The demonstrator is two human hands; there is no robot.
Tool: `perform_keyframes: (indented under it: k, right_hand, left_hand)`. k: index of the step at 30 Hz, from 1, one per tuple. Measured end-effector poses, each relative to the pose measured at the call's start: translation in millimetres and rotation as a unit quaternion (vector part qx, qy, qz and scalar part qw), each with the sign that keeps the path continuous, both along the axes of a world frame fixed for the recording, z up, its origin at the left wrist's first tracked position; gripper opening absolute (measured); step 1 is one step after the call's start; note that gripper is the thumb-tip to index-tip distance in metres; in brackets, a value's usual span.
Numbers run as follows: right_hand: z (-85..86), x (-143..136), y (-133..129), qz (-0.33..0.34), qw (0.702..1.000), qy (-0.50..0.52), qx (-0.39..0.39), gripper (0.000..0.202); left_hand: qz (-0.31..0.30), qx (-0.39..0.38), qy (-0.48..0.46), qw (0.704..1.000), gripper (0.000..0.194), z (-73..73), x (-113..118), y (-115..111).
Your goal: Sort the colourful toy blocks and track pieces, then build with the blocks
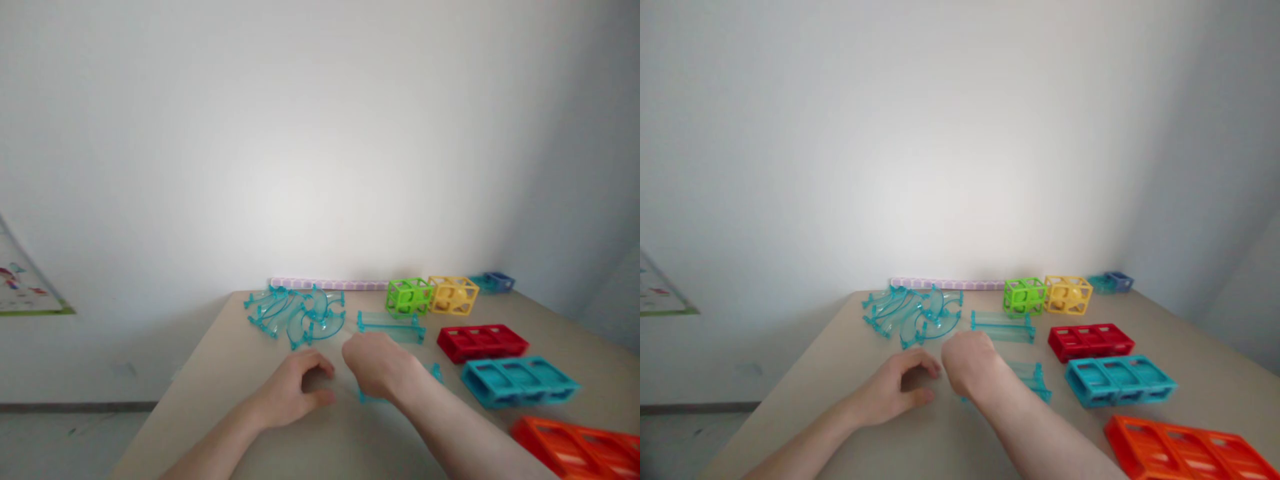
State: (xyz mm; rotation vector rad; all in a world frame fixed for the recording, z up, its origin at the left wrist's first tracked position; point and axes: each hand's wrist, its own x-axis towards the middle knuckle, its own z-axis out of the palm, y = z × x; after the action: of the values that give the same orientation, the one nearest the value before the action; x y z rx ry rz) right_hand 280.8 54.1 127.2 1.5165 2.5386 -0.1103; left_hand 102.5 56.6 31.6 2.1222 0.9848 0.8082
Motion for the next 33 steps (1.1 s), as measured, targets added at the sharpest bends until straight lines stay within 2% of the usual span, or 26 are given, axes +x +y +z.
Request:
perform_keyframes:
  k: [6,17,21,23,26,29,33]
  right_hand:
    - [-8.4,14.7,-11.0,-0.046,0.998,-0.032,0.026,0.026]
    - [-35.6,21.9,-13.0,-0.048,0.996,-0.019,0.067,0.037]
    - [-34.3,29.4,-12.4,-0.010,0.997,-0.018,0.080,0.044]
    - [-29.7,32.6,-9.1,-0.004,0.996,0.024,0.086,0.045]
    - [-28.7,35.0,2.2,-0.062,0.979,0.110,0.158,0.040]
    - [-42.5,37.3,17.2,-0.143,0.958,0.116,0.221,0.046]
    - [-68.4,42.6,32.7,-0.205,0.958,0.092,0.179,0.055]
  left_hand:
    - [-0.018,0.026,0.002,1.000,0.016,0.4,1.8,-0.8]
    - [-0.024,0.027,0.008,0.999,0.015,3.4,0.9,-2.5]
    - [-0.034,0.029,0.007,0.999,0.015,4.6,1.0,-3.2]
    - [-0.035,0.031,0.005,0.999,0.015,5.2,0.9,-3.5]
    - [-0.037,0.034,0.005,0.999,0.014,5.7,0.7,-4.0]
    - [-0.042,0.040,0.006,0.998,0.013,5.4,0.1,-3.7]
    - [-0.048,0.045,-0.003,0.998,0.012,4.7,-0.2,-2.1]
